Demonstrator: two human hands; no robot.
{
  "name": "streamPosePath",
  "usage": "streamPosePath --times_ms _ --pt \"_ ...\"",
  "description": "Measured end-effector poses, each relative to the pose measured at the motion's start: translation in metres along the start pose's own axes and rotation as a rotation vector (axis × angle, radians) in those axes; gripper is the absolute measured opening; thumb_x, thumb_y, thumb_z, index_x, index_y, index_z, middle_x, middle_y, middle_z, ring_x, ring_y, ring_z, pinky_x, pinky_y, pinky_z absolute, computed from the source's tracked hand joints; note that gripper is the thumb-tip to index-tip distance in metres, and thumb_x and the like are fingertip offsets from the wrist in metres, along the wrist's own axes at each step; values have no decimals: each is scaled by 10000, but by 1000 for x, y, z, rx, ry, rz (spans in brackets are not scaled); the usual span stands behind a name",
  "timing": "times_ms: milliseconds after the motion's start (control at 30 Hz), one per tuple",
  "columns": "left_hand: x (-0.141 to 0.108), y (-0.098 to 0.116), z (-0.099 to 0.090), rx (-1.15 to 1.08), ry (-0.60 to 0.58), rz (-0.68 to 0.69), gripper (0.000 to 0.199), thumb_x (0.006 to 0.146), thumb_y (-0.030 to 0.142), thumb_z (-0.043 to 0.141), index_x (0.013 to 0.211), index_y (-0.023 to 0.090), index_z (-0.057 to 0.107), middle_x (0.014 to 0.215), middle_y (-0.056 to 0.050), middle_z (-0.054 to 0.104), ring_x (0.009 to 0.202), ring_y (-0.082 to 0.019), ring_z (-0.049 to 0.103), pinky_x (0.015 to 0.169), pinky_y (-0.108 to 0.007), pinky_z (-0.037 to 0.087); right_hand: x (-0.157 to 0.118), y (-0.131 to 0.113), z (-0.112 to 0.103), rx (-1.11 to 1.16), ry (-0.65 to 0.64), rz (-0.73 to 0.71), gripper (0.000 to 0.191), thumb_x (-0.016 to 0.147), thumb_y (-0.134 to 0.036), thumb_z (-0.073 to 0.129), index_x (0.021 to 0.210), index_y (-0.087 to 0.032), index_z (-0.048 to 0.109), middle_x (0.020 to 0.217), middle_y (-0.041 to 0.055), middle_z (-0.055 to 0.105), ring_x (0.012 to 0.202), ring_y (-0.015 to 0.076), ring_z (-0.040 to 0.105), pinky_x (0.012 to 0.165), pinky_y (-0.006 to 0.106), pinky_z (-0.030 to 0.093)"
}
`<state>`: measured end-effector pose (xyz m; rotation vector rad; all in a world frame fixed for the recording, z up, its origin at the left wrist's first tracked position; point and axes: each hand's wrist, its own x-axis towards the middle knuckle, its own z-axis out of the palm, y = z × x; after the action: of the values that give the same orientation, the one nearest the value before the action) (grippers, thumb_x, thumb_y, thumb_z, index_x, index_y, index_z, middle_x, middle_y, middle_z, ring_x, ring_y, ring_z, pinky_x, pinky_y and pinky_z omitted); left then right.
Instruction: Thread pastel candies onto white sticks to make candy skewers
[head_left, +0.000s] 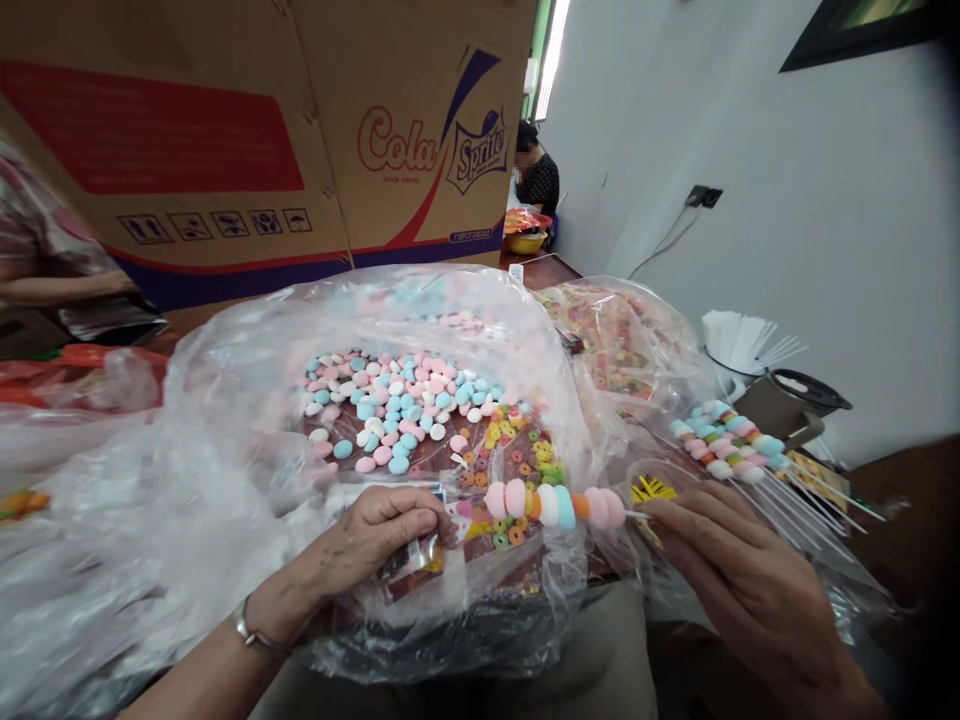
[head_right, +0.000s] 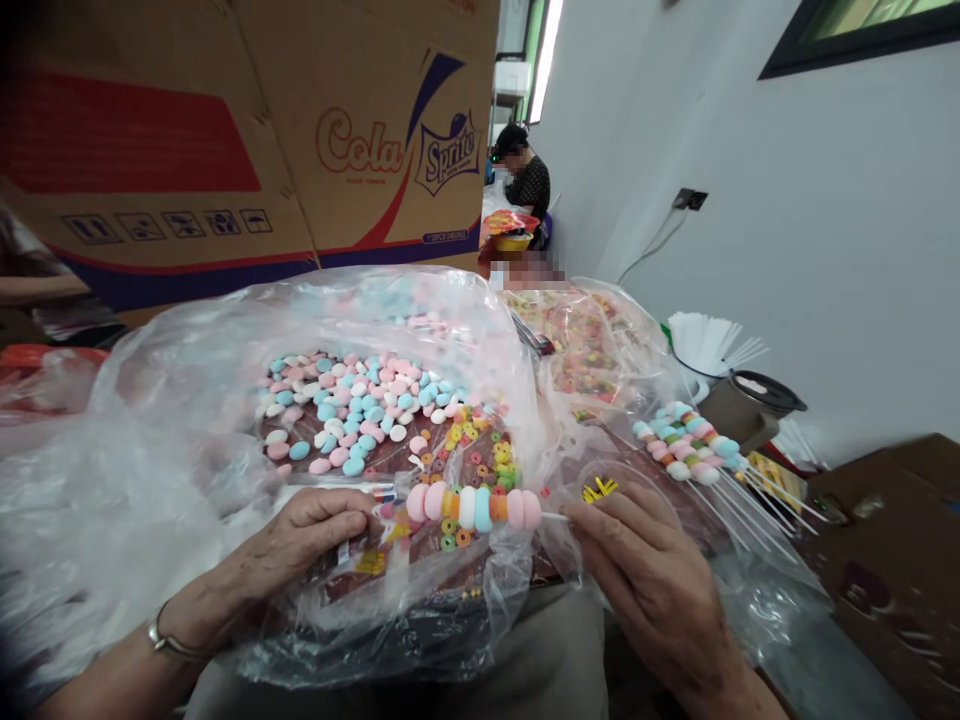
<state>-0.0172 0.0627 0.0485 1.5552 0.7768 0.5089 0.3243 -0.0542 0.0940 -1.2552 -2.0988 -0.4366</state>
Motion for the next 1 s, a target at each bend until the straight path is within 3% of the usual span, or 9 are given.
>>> streamPosePath --times_ms 267,400,600,833,1000 --pt "-2 5 4 -68 21 -151 297 886 454 638 814 189 754 706 6 626 626 -131 492 567 -222 357 6 -3 -2 -55 -45 -146 203 994 -187 505 1046 -178 700 833 57 725 819 197 633 778 326 487" --pt "-2 13 0 83 -1 -100 269 896 419 625 881 193 769 819 -22 688 734 -162 558 669 -242 409 9 -6 -2 -97 -55 -171 187 1003 -180 500 1026 -163 685 780 54 705 803 200 603 729 334 450" --pt "-2 23 -2 220 -39 -35 270 918 398 586 917 203 773 819 -25 696 750 -178 586 684 -253 439 6 -8 5 86 -91 -97 190 973 -146 510 1066 -184 671 788 35 668 761 186 575 761 342 466" --pt "-1 47 0 248 -290 -122 250 917 405 599 1007 211 729 851 -3 653 748 -168 554 651 -239 395 14 -14 22 104 -99 -91 173 938 -97 551 1034 -171 675 746 37 638 737 190 518 709 347 410" --pt "4 54 4 235 -330 -124 264 895 438 624 978 204 714 815 10 601 720 -159 498 620 -245 353 23 -18 30 192 -137 -73 187 962 -107 500 997 -177 670 755 39 629 728 186 473 679 337 363"
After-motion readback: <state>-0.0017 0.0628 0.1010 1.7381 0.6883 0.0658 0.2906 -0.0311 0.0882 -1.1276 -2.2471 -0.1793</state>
